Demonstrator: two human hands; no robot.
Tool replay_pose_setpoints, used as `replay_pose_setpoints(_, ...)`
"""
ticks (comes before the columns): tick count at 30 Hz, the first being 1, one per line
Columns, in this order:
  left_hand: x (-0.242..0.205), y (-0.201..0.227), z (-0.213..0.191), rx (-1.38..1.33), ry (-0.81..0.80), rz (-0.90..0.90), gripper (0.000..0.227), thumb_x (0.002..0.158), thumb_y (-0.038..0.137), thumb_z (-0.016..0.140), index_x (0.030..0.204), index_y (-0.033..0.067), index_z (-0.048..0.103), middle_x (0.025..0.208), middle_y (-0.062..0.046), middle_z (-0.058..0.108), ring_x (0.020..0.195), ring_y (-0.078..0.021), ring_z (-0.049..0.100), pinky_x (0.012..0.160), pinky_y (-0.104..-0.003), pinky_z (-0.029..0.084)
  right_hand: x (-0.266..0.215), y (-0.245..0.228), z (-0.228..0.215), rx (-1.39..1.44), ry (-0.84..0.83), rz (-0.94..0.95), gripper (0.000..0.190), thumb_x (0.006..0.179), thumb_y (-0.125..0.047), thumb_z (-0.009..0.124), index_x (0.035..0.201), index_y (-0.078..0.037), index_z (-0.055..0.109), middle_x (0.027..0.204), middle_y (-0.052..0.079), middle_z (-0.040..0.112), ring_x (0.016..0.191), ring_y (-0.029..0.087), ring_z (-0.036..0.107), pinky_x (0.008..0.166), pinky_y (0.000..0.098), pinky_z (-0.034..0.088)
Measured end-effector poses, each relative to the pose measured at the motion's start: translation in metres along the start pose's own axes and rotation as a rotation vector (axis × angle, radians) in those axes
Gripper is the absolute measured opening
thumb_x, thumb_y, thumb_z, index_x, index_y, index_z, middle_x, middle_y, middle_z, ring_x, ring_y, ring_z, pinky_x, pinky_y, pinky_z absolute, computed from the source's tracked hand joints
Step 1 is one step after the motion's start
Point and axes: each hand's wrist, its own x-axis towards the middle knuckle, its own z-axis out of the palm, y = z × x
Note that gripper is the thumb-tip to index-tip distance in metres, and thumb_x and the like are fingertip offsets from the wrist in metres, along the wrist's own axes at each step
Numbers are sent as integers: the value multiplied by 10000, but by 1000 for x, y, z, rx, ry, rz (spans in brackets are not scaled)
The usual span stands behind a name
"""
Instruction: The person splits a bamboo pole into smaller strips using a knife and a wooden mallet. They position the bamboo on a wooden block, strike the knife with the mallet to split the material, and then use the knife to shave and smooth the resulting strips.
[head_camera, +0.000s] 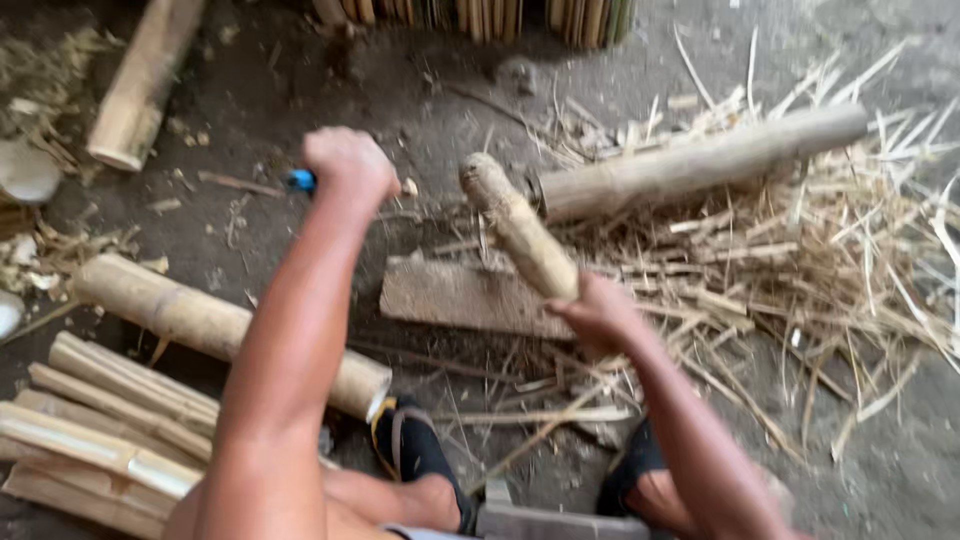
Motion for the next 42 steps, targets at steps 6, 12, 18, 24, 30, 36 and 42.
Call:
replay_pose_setpoints(6, -44, 27, -34, -224, 175, 58, 439, 781, 401, 750, 1098, 100, 790, 1170, -169, 744, 1098, -319, 710, 885, -412, 573, 39, 118, -62, -872, 677, -542, 740, 701, -289, 736, 1424, -207, 605, 1015, 89, 735, 857, 306, 711, 757, 477, 596)
replay_pose_setpoints(12, -53, 130, 0, -523, -40, 258, 559, 710, 429, 724, 1076, 9, 766, 1143, -265, 729, 1095, -400, 715, 961, -455, 569, 80, 181, -114, -839, 61, -149, 300, 952, -165, 608, 1233, -154, 711, 1081, 103, 754, 1000, 273, 739, 852, 460, 612)
replay_pose_setpoints(18, -13, 240, 24, -634, -21, 274, 538, 811, 454, 682, 1081, -6, 752, 1167, -299, 693, 1135, -446, 661, 983, -497, 533, 142, 182, -185, -558, 173, -81, 384, 954, -229, 640, 1331, -156, 629, 1165, 169, 720, 1008, 307, 722, 882, 433, 591)
replay_pose_setpoints(24, 81, 317, 28, -691, 154, 318, 428, 819, 304, 637, 1111, 9, 738, 1203, -276, 689, 1250, -430, 595, 1100, -474, 450, 261, 179, -205, 358, 513, -159, 371, 967, -164, 580, 1318, -47, 612, 1247, 144, 692, 1062, 259, 717, 883, 379, 635)
replay_pose_setpoints(30, 156, 377, 53, -725, 408, 437, 837, 720, 219, 740, 1452, -65, 451, 1465, -259, 458, 1427, -430, 289, 1185, -525, 143, 339, 195, -265, 352, 747, -239, 277, 961, -79, 606, 1221, -3, 662, 1183, 166, 720, 1091, 265, 716, 989, 381, 573)
replay_pose_setpoints(36, 125, 385, 102, -708, 416, 471, 738, 764, 249, 734, 1383, -71, 490, 1536, -228, 450, 1482, -357, 318, 1243, -478, 188, 422, 233, -293, 267, 1021, -278, 329, 926, -94, 638, 1235, 20, 644, 1192, 203, 673, 1100, 308, 656, 993, 450, 528)
replay_pose_setpoints(42, 94, 393, 79, -933, -16, 174, 527, 932, 339, 574, 1332, -3, 589, 1306, -241, 666, 1288, -335, 629, 1162, -411, 452, 470, 190, -300, 742, 669, 30, 842, 855, -427, 755, 1461, 24, 383, 1329, 226, 576, 1194, 312, 616, 993, 434, 520)
